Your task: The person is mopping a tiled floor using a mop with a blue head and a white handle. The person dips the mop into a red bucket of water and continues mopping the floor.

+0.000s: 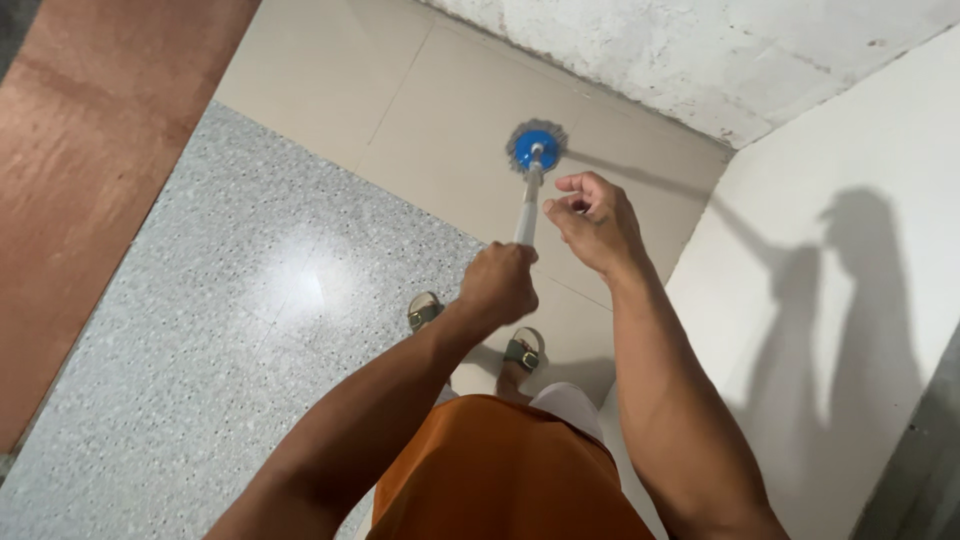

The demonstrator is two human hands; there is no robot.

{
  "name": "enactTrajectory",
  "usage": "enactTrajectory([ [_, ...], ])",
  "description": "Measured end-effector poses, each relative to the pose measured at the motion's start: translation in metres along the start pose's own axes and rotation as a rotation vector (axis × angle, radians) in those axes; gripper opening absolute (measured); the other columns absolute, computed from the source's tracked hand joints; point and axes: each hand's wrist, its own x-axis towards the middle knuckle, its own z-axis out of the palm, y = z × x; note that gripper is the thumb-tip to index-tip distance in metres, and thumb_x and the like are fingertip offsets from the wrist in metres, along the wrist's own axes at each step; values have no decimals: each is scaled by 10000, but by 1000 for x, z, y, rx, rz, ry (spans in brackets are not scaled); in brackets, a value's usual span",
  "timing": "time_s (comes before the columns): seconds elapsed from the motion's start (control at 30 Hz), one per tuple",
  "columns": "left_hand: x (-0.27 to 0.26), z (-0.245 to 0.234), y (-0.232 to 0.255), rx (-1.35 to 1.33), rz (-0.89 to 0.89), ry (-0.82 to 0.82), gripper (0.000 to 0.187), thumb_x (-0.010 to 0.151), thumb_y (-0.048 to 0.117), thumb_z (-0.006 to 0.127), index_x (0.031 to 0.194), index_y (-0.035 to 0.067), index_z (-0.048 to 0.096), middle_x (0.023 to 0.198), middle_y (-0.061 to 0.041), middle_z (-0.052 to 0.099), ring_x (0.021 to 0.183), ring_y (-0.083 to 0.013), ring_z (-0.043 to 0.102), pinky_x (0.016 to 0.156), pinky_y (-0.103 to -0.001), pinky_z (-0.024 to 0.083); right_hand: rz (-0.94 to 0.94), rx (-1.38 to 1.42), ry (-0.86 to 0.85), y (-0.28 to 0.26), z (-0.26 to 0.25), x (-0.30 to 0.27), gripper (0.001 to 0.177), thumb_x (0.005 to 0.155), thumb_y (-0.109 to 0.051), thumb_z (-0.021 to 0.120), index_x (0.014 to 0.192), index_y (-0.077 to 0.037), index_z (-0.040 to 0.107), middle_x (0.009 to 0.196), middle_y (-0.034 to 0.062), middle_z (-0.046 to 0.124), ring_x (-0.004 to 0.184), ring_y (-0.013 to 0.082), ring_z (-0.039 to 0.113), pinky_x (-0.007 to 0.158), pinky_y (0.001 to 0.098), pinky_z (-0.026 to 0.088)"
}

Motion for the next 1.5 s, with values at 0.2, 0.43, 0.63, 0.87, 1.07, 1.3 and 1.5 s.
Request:
enactTrajectory([
  [0.2,63,34,-27,73,19,40,361,770,27,666,1116,102,735,1048,-168,744,961,-350,731,833,-442,604,-25,-36,9,-3,3,-5,451,854,-236,750,1213,22,663,978,113,754,715,145,689,592,267,551],
  [0.43,25,37,10,87,-34,-67,201,855,57,646,1049,54,701,1061,-212,725,986,-364,739,825,-451,626,-27,7,16,15,12,-24,443,844,-217,755,1199,33,668,981,120,753,773,135,688,627,279,556],
  [0.63,-10,31,-5,-55,136,58,420,653,71,752,1072,79,728,991,-212,732,971,-397,714,831,-469,586,-113,-185,159,45,13,-42,388,866,-207,791,1181,4,709,998,122,762,887,165,703,753,274,545],
  [0.87,22,57,-22,-223,-29,116,293,719,173,794,991,71,760,924,-170,771,889,-324,757,795,-405,608,375,-61,-26,40,43,-100,470,896,-117,627,1356,-44,558,1080,111,723,831,188,689,673,345,574],
  [1.07,-19,61,-7,-596,-189,-34,351,777,225,737,1106,104,758,931,-146,758,794,-257,769,701,-356,626,406,66,-149,16,59,-148,699,853,40,548,1510,-126,376,1035,109,653,767,162,673,663,348,613],
  [1.3,-55,83,3,-1102,-110,-287,244,841,144,620,992,-22,715,717,-115,686,576,-233,642,504,-385,528,458,1,-60,40,45,-165,460,903,6,571,1353,-85,556,837,79,683,678,160,650,569,313,549],
  [1.5,-63,90,1,-1114,-310,-373,395,955,372,504,1063,41,690,844,-55,641,781,-168,553,644,-340,415,516,-27,2,93,49,-130,328,1053,-193,518,1320,-20,599,898,171,659,730,258,555,621,430,416],
])
